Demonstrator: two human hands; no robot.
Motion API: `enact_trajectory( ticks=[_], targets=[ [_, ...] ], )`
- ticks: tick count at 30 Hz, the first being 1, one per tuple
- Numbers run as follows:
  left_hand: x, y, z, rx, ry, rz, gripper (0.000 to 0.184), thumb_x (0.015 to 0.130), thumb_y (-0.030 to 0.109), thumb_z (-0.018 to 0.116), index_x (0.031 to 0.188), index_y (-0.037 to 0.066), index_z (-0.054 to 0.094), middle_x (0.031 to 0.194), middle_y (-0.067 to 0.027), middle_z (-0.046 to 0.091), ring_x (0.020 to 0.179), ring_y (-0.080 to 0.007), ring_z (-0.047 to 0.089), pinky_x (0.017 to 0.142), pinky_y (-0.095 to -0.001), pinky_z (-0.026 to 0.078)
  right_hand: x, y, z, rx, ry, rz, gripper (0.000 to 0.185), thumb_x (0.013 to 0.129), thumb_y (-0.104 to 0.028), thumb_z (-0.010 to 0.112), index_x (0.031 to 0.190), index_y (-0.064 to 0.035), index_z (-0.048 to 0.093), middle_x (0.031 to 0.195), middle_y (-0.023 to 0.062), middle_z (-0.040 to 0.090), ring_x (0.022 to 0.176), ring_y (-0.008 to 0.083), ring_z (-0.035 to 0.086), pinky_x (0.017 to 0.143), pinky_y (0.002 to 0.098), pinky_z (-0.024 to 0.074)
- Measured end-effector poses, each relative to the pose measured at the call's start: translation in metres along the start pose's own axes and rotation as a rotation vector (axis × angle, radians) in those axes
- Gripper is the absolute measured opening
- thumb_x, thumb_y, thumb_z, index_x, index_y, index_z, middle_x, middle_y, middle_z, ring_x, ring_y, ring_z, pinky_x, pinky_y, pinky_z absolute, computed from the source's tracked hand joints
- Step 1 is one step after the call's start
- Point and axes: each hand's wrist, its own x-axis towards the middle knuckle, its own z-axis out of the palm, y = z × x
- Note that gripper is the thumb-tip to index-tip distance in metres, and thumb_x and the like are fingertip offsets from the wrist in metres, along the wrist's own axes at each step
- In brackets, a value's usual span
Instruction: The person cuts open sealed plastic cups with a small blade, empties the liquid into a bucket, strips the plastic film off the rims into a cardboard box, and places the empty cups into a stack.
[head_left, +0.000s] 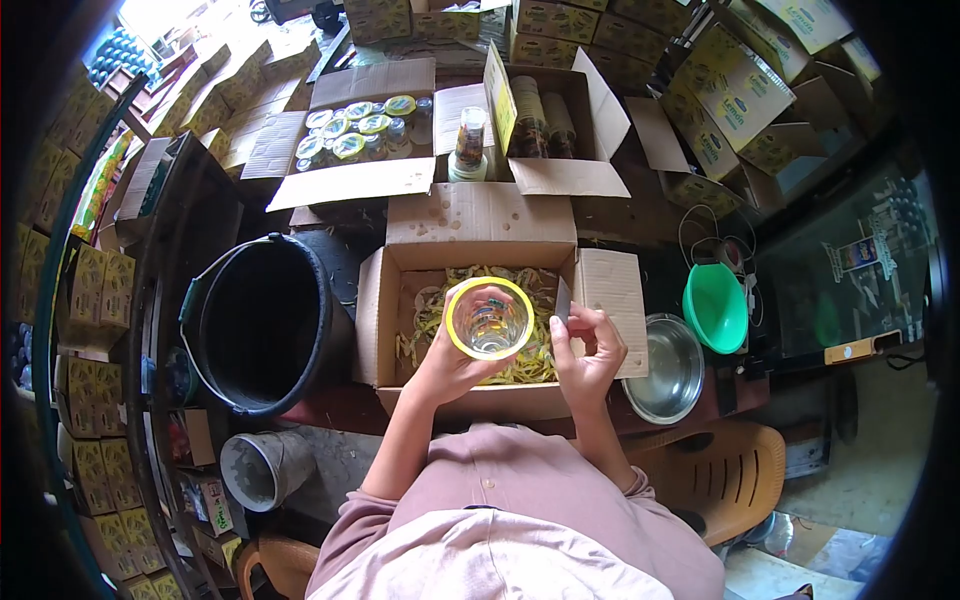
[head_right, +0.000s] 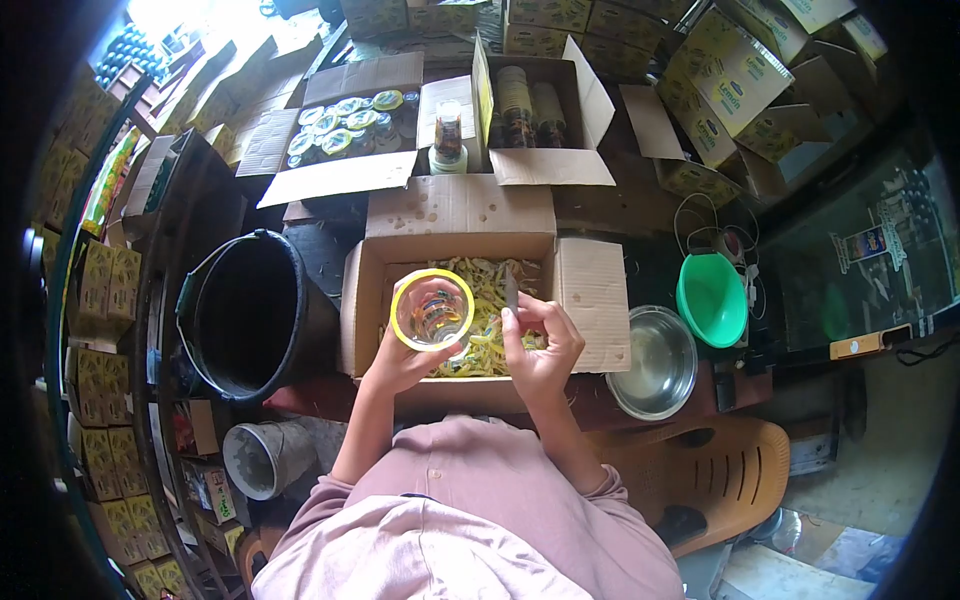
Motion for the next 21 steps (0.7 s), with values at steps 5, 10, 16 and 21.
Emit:
enact_trajectory(
  ticks=[5,10,16,21],
  targets=[
    [0.005,0.003,0.000,0.003,0.030,0.013,0.068,0.068,0.004,0.073,0.123,0.004,0.034,0.112,-0.0091,0.047,0.107,-0.0198,0.048,0.094,-0.0324,0.040,-0.008,0.012,-0.009,-0.056,-0.068,0.023,0.021,0.073,0.002,0.065,0.093,0.0005,0.060,0.071,0.0031,0.055,0.065,0.0071,0.054,0.060,0.0195,0.0459],
    [0.004,-0.006,-0.006,0.104,0.039,-0.009,0.077,0.069,0.004,0.072,0.130,0.005,0.025,0.112,-0.0096,0.047,0.107,-0.0190,0.048,0.094,-0.0328,0.040,-0.015,0.024,-0.003,0.020,-0.035,0.103,0.044,0.073,0.003,0.064,0.115,0.0008,0.051,0.070,0.0014,0.053,0.065,0.0054,0.052,0.060,0.0185,0.0449],
    [-0.001,-0.034,-0.022,-0.240,0.248,-0.250,0.074,0.080,0.017,0.062,0.136,0.006,0.015,0.110,-0.0093,0.052,0.103,-0.0164,0.051,0.088,-0.0305,0.042,-0.022,0.054,-0.004,0.136,-0.108,0.390,0.056,0.072,0.004,0.064,0.124,0.0020,0.044,0.070,-0.0007,0.052,0.064,0.0044,0.052,0.061,0.0187,0.0461],
    [-0.011,-0.032,-0.083,-0.828,0.565,-0.128,0.056,0.086,0.043,0.051,0.127,0.006,0.038,0.113,-0.0084,0.052,0.103,-0.0188,0.052,0.084,-0.0371,0.046,-0.022,0.060,-0.011,0.144,-0.103,0.391,0.051,0.073,0.005,0.063,0.121,0.0003,0.047,0.069,-0.0024,0.051,0.062,0.0019,0.048,0.056,0.0166,0.0409]
  ],
)
